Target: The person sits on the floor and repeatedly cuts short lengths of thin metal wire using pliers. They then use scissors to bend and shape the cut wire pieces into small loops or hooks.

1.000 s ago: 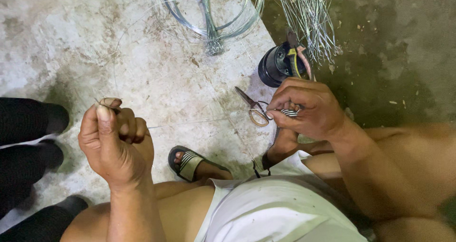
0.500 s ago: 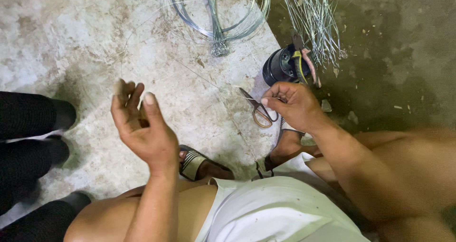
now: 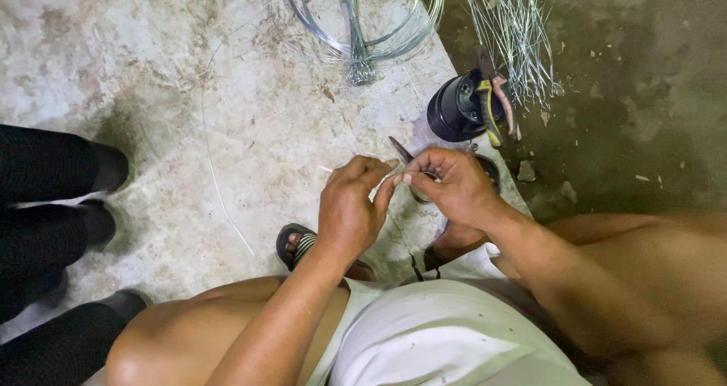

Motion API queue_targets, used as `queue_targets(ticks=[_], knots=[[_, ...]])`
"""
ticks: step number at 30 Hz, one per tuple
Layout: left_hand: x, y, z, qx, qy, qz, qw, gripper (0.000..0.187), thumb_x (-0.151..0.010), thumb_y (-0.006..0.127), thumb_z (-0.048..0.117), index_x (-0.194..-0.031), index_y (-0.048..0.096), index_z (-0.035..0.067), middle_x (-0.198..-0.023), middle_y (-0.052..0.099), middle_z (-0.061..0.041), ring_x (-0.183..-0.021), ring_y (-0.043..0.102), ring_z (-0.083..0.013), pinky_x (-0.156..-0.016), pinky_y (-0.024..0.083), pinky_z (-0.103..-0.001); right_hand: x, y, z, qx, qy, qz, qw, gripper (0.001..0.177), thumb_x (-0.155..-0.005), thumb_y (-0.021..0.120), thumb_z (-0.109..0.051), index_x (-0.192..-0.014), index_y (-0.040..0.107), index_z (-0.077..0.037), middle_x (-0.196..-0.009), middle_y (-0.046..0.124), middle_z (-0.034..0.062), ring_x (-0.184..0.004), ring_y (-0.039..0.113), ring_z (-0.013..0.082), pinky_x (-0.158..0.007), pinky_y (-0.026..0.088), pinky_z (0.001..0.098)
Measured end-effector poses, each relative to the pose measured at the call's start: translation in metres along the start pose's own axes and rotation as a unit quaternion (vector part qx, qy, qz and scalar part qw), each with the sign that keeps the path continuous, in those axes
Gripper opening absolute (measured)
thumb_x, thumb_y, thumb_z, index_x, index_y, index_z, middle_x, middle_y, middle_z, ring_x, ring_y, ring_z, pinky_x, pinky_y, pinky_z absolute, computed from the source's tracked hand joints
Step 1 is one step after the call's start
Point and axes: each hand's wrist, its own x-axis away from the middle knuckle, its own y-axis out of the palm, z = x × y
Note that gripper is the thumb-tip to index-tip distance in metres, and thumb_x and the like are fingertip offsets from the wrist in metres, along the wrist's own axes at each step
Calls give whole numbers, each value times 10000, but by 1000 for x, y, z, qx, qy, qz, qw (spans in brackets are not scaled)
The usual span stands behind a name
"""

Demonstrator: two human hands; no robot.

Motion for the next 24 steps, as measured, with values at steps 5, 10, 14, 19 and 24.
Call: queue_targets(ticks=[5, 10, 14, 19, 24], knots=[[-2, 9, -20, 270, -214, -72, 936, 184, -904, 774, 154, -1022, 794, 14, -818, 746, -36, -696, 641, -86, -628, 526, -244, -3, -8, 3, -27, 30, -46, 998, 36, -943, 688, -29, -978, 695, -21, -812, 660, -31, -714, 543, 25, -631, 448, 211], [0, 13, -26, 311, -260, -95, 909, 162, -909, 779, 154, -989, 793, 13, -735, 701, 17, -644, 553, -47, -581, 463, -221, -5, -14, 3, -73, 66, -83, 992, 31, -947, 711, -42, -950, 711, -11, -812, 685, 3, -721, 570, 57, -671, 469, 229], [2, 14, -20, 296, -249, -66, 920, 161, -910, 785, 152, -990, 793, 13, -725, 654, 45, -652, 508, -29, -579, 437, -208, -5, -17, 2, -104, 78, -102, 986, 60, -958, 703, -46, -971, 725, 8, -827, 688, 29, -749, 595, 92, -722, 500, 256], [1, 7, -16, 294, -232, -52, 926, 169, -921, 766, 163, -1004, 788, 17, -719, 636, 65, -648, 495, -21, -574, 435, -197, -3, -18, -1, -188, 94, -105, 972, 126, -964, 650, -39, -1022, 732, 37, -879, 694, 54, -805, 618, 123, -765, 507, 275], [3, 6, -13, 293, -244, -44, 923, 173, -918, 770, 157, -1003, 787, 6, -703, 619, 54, -644, 482, -26, -572, 426, -201, -4, -17, 1, -177, 105, -84, 975, 103, -955, 656, -36, -981, 728, 34, -851, 690, 62, -771, 615, 132, -735, 504, 281]])
